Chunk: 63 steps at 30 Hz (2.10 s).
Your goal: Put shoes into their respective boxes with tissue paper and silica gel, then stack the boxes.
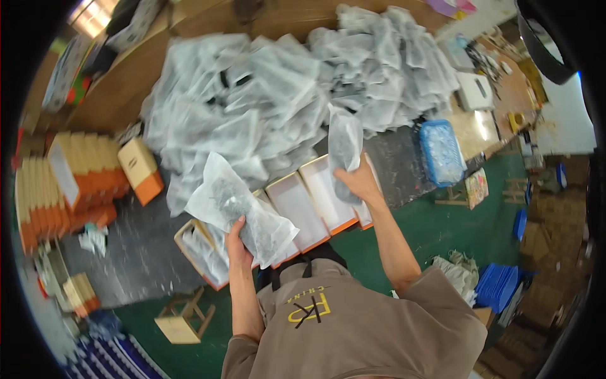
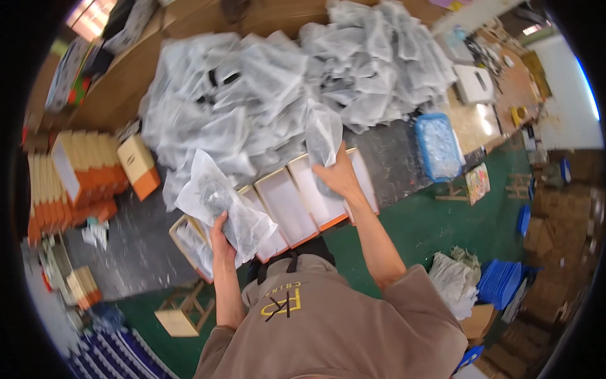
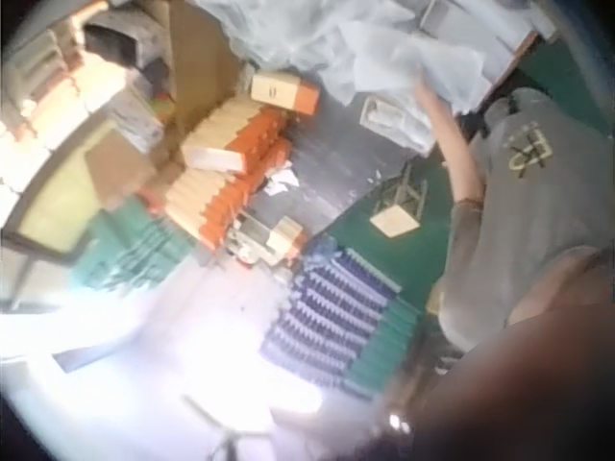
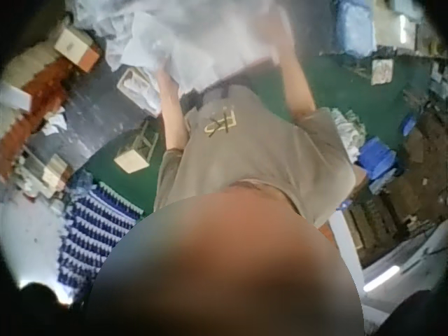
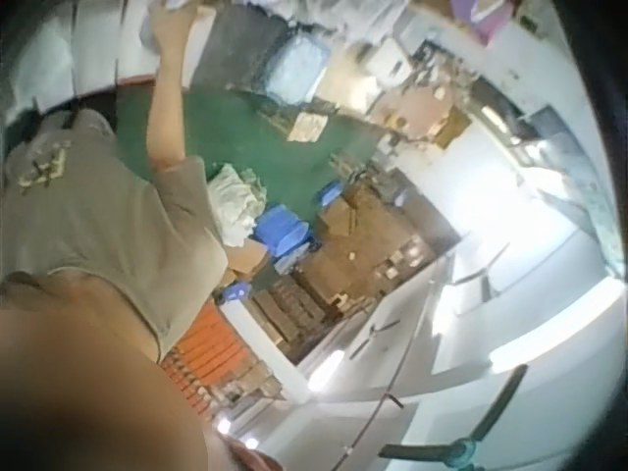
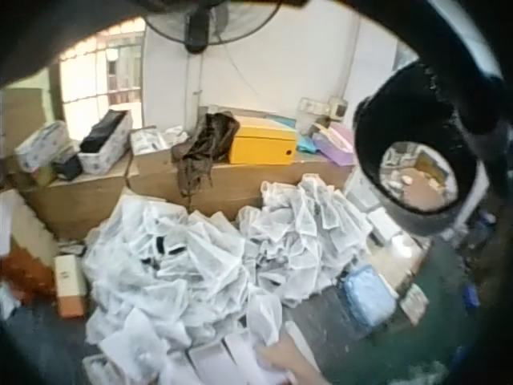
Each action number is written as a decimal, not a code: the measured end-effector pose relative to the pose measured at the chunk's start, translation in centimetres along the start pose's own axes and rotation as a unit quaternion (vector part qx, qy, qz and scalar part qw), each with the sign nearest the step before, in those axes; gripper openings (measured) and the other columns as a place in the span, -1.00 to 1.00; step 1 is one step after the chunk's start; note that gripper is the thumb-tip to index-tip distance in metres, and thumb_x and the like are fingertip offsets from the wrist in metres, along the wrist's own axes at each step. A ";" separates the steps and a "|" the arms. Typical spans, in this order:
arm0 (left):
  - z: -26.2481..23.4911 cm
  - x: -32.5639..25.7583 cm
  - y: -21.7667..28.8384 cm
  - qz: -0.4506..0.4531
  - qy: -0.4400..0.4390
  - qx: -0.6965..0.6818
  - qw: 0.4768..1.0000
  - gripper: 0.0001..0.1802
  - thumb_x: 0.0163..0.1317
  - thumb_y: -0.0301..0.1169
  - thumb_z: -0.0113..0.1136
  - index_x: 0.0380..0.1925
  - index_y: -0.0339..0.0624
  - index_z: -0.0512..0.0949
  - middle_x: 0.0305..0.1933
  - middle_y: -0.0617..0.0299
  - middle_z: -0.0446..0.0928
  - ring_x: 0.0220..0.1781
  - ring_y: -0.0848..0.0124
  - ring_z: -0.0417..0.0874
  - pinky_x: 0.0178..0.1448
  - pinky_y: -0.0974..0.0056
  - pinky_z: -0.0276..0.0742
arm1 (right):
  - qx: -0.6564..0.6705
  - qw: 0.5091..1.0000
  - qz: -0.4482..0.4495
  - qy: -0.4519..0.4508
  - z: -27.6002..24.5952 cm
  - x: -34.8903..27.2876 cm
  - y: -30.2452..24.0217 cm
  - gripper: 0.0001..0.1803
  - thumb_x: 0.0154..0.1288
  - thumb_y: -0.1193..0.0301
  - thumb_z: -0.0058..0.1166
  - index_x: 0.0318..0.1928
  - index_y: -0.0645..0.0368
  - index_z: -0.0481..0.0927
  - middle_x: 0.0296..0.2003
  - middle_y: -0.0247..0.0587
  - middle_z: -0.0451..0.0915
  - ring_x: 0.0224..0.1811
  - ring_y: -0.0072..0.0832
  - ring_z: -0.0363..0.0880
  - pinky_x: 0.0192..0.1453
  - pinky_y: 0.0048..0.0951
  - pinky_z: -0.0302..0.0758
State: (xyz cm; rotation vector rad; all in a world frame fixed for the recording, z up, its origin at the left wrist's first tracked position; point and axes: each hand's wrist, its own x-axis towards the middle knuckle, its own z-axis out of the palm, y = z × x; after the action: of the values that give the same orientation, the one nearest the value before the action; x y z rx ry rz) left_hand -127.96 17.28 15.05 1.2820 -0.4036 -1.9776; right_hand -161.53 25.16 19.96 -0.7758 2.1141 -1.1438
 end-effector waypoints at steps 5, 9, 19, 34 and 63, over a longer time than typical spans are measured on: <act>-10.8 -2.7 1.7 -0.019 0.028 -0.074 0.997 -0.45 0.29 -0.47 0.23 0.28 -0.30 0.39 0.13 0.08 0.59 0.12 0.15 0.67 0.22 0.03 0.65 | 0.130 0.954 0.168 -0.214 8.8 -8.6 -0.9 -0.12 -0.06 0.37 0.47 0.29 0.44 0.41 0.15 0.05 0.60 0.20 -0.26 0.59 0.30 -0.28 0.47; -15.6 -3.7 2.6 -0.003 0.019 -0.053 0.998 -0.42 0.30 -0.33 0.23 0.29 -0.28 0.40 0.14 0.03 0.61 0.15 0.09 0.67 0.28 -0.04 0.60 | 0.104 0.985 0.017 -0.135 13.7 -11.5 -1.8 -0.20 0.01 0.35 0.47 0.26 0.43 0.45 0.10 0.01 0.64 0.16 -0.30 0.60 0.31 -0.29 0.46; -15.8 -4.1 5.5 0.000 -0.003 -0.036 0.999 -0.42 0.29 -0.37 0.23 0.31 -0.27 0.40 0.19 0.03 0.59 0.18 0.14 0.66 0.32 0.02 0.57 | 0.661 0.668 -0.026 -0.341 14.3 -10.6 0.1 -0.07 0.34 -0.08 0.17 0.58 0.00 0.13 0.55 -0.14 0.17 0.59 -0.08 0.08 0.66 0.12 -0.04; -8.5 2.2 -10.4 0.264 0.108 0.619 0.732 -0.07 0.13 -0.32 0.32 0.44 -0.49 0.12 0.48 -0.29 0.14 0.37 -0.22 0.34 0.36 -0.22 0.29 | -0.320 0.929 -0.115 -0.145 25.1 -15.2 9.9 -0.22 0.33 0.21 0.17 0.42 0.39 0.24 0.44 0.34 0.18 0.49 0.11 0.18 0.41 -0.01 0.36; 18.8 27.6 9.0 0.195 0.435 0.586 0.656 0.37 -0.19 0.30 0.53 0.49 -0.24 0.08 0.39 -0.40 0.28 0.40 -0.28 0.33 0.46 -0.15 0.29 | -0.173 0.937 -0.207 0.221 -18.5 23.5 10.3 -0.73 0.33 0.37 0.16 -0.04 0.24 0.66 -0.23 -0.04 0.71 -0.15 -0.12 0.71 -0.07 -0.19 0.58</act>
State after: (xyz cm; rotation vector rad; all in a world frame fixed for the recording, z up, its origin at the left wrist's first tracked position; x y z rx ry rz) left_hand -147.31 -11.01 11.01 2.4088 -1.3993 -0.3535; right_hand -192.36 22.20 13.81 -1.2735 2.6581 -1.2626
